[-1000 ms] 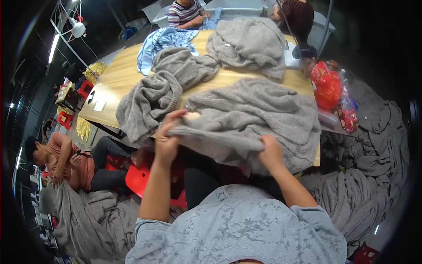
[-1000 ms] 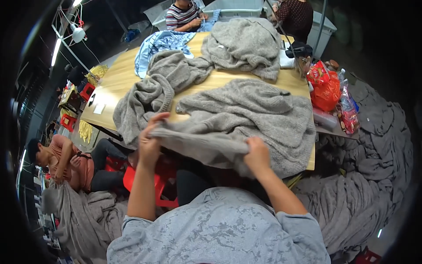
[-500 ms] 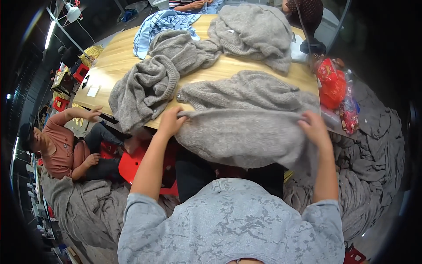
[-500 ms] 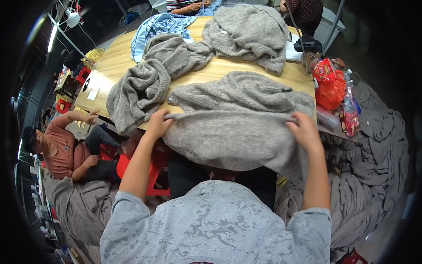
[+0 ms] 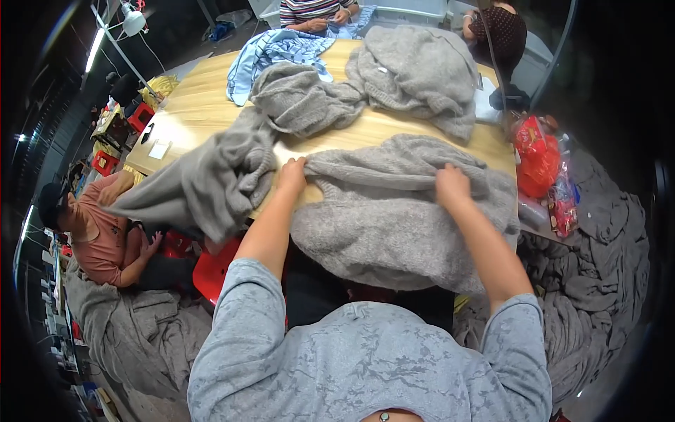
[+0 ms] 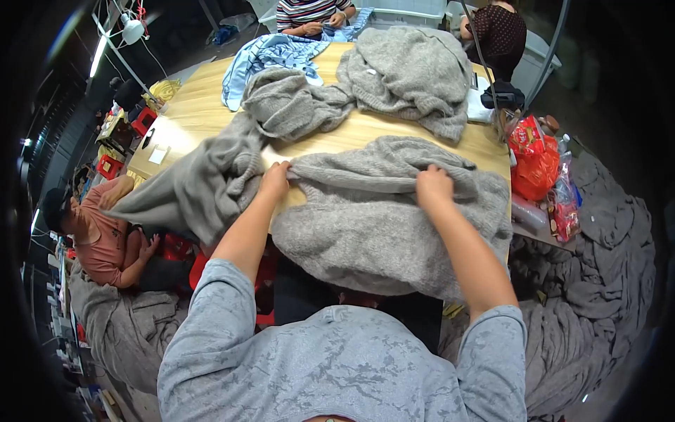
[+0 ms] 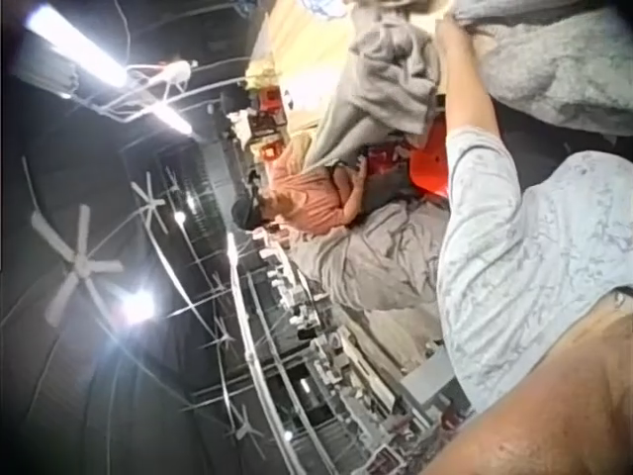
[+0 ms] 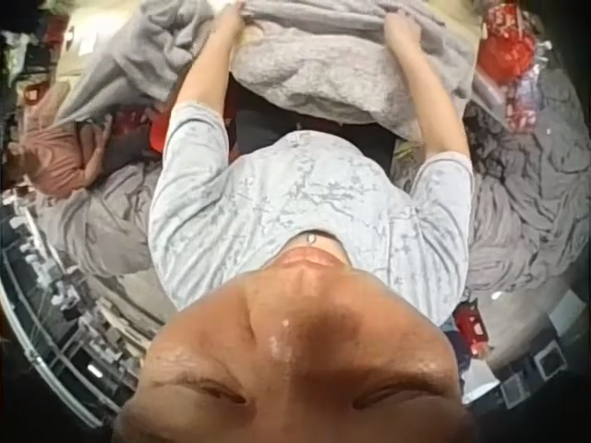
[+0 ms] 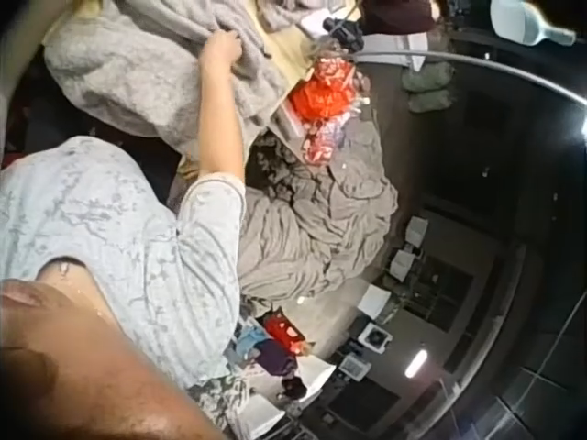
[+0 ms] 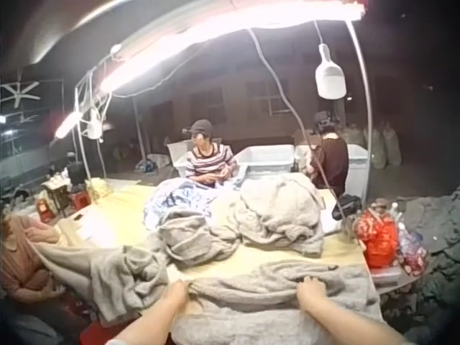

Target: Inspecting grey fabric garments for loose threads or defects and folding them.

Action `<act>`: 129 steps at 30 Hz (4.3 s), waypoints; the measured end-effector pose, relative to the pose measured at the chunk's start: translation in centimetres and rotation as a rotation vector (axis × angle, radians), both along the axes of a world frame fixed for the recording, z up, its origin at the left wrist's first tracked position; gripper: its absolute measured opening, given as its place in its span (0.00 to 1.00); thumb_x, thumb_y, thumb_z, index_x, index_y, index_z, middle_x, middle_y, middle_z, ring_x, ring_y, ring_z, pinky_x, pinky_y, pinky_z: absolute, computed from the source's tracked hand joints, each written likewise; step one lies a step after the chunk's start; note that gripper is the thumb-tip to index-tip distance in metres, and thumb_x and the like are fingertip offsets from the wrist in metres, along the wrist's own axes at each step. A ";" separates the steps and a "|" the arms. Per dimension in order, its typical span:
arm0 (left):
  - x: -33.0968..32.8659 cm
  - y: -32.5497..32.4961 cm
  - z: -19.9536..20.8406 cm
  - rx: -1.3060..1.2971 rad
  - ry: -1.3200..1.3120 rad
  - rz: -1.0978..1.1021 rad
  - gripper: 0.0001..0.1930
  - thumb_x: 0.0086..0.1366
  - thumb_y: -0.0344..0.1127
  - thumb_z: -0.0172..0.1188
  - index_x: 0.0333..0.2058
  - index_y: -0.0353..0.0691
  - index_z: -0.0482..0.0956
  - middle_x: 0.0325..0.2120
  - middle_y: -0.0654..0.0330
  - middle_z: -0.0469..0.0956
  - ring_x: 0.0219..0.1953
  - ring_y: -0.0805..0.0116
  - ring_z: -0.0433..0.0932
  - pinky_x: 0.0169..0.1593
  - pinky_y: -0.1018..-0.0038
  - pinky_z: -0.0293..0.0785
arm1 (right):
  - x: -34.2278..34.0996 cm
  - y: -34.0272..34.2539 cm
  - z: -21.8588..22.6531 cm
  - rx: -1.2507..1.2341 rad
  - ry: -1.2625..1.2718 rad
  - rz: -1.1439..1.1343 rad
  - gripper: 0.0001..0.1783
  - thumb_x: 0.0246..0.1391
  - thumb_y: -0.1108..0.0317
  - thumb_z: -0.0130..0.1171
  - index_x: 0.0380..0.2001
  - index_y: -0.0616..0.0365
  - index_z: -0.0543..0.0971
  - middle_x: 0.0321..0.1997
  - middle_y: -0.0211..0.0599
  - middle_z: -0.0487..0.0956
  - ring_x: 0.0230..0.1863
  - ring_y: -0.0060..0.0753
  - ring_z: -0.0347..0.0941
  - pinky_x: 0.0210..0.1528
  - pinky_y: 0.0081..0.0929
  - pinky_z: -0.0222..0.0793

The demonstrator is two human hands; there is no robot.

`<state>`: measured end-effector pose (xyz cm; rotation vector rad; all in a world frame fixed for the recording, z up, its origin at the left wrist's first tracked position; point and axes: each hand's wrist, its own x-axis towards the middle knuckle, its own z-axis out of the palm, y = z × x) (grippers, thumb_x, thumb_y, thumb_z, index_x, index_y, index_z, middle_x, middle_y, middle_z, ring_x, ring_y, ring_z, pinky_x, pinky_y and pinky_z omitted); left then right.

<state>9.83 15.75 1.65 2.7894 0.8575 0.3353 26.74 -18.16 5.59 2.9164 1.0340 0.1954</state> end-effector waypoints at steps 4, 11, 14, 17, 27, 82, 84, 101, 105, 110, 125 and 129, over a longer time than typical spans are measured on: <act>0.8 0.1 2.9 -0.012 -0.291 -0.123 0.13 0.45 0.20 0.52 0.30 0.43 0.78 0.31 0.55 0.72 0.37 0.56 0.73 0.38 0.66 0.70 | 7.4 -5.5 5.3 0.362 -0.139 -0.280 0.09 0.44 0.72 0.46 0.26 0.58 0.76 0.33 0.50 0.76 0.34 0.49 0.73 0.38 0.40 0.69; -1.9 -6.0 3.5 0.018 -0.348 -0.541 0.19 0.45 0.16 0.49 0.36 0.39 0.77 0.37 0.52 0.71 0.41 0.54 0.69 0.45 0.68 0.68 | 6.9 -14.3 8.8 0.578 -0.019 0.084 0.12 0.37 0.81 0.43 0.27 0.63 0.74 0.30 0.46 0.73 0.37 0.48 0.69 0.41 0.36 0.64; -4.0 -7.9 1.3 -0.064 -0.145 -0.505 0.26 0.44 0.17 0.48 0.46 0.40 0.72 0.46 0.47 0.66 0.50 0.50 0.64 0.54 0.65 0.61 | 2.0 -13.2 5.5 0.126 -0.001 0.014 0.20 0.32 0.84 0.44 0.33 0.58 0.73 0.38 0.44 0.71 0.44 0.49 0.65 0.45 0.42 0.61; -6.6 -7.8 0.3 -0.127 -0.390 -0.360 0.26 0.47 0.24 0.53 0.49 0.35 0.67 0.46 0.43 0.65 0.51 0.49 0.64 0.54 0.65 0.61 | -3.1 -9.2 2.8 0.428 0.089 0.306 0.20 0.33 0.83 0.46 0.36 0.60 0.72 0.41 0.47 0.71 0.47 0.48 0.65 0.48 0.40 0.61; -7.5 -5.8 0.1 -0.697 0.033 0.170 0.26 0.54 0.50 0.58 0.39 0.28 0.72 0.33 0.43 0.75 0.38 0.56 0.75 0.41 0.67 0.69 | -15.7 12.2 -2.9 0.873 0.652 0.640 0.11 0.45 0.74 0.52 0.35 0.63 0.72 0.39 0.46 0.71 0.40 0.47 0.69 0.41 0.35 0.65; -6.1 -11.5 -3.4 -0.390 -0.607 -0.234 0.08 0.49 0.23 0.48 0.31 0.31 0.70 0.27 0.51 0.72 0.32 0.57 0.72 0.39 0.69 0.67 | -9.1 16.9 -4.2 0.525 0.820 0.369 0.08 0.30 0.70 0.61 0.18 0.65 0.78 0.18 0.48 0.76 0.21 0.40 0.75 0.22 0.33 0.67; -6.1 -11.6 -3.4 -0.410 -0.641 -0.169 0.09 0.50 0.22 0.48 0.33 0.31 0.69 0.29 0.53 0.71 0.33 0.61 0.71 0.40 0.71 0.67 | -9.4 16.4 -4.0 0.650 1.146 0.242 0.09 0.30 0.70 0.60 0.16 0.67 0.77 0.13 0.46 0.74 0.14 0.36 0.70 0.16 0.33 0.63; -6.6 -9.7 -4.5 -1.195 -0.619 -0.254 0.03 0.55 0.24 0.57 0.29 0.35 0.73 0.24 0.67 0.73 0.26 0.82 0.68 0.31 0.85 0.65 | -12.6 11.2 -3.8 0.497 0.595 0.535 0.14 0.43 0.66 0.52 0.29 0.68 0.74 0.29 0.54 0.76 0.33 0.51 0.74 0.35 0.41 0.69; -6.7 -9.8 -4.2 -1.214 -0.569 -0.242 0.03 0.55 0.24 0.57 0.27 0.36 0.72 0.23 0.68 0.73 0.24 0.82 0.68 0.30 0.85 0.64 | -13.0 10.6 -3.4 0.472 0.537 0.584 0.12 0.42 0.68 0.53 0.27 0.67 0.74 0.28 0.53 0.76 0.33 0.53 0.74 0.35 0.42 0.69; -6.7 -9.6 -4.0 -1.262 -0.540 -0.236 0.04 0.55 0.25 0.58 0.26 0.37 0.72 0.22 0.69 0.72 0.24 0.83 0.67 0.30 0.85 0.63 | -13.6 11.1 -3.5 0.524 0.538 0.527 0.10 0.39 0.68 0.54 0.22 0.67 0.74 0.25 0.52 0.76 0.29 0.53 0.74 0.32 0.42 0.69; -6.9 -8.6 -5.4 -1.566 -0.563 -0.247 0.01 0.58 0.24 0.54 0.28 0.36 0.71 0.24 0.64 0.74 0.26 0.80 0.71 0.31 0.83 0.67 | -12.1 13.0 -7.8 0.855 0.853 0.285 0.07 0.35 0.70 0.54 0.15 0.63 0.76 0.18 0.50 0.74 0.23 0.48 0.72 0.27 0.37 0.66; -6.9 -9.3 -5.1 -1.500 -0.571 -0.259 0.07 0.58 0.24 0.53 0.37 0.35 0.69 0.30 0.62 0.74 0.28 0.79 0.71 0.33 0.83 0.67 | -10.1 12.7 -6.8 0.584 1.024 0.306 0.06 0.33 0.70 0.56 0.17 0.60 0.79 0.13 0.42 0.74 0.15 0.32 0.68 0.21 0.31 0.64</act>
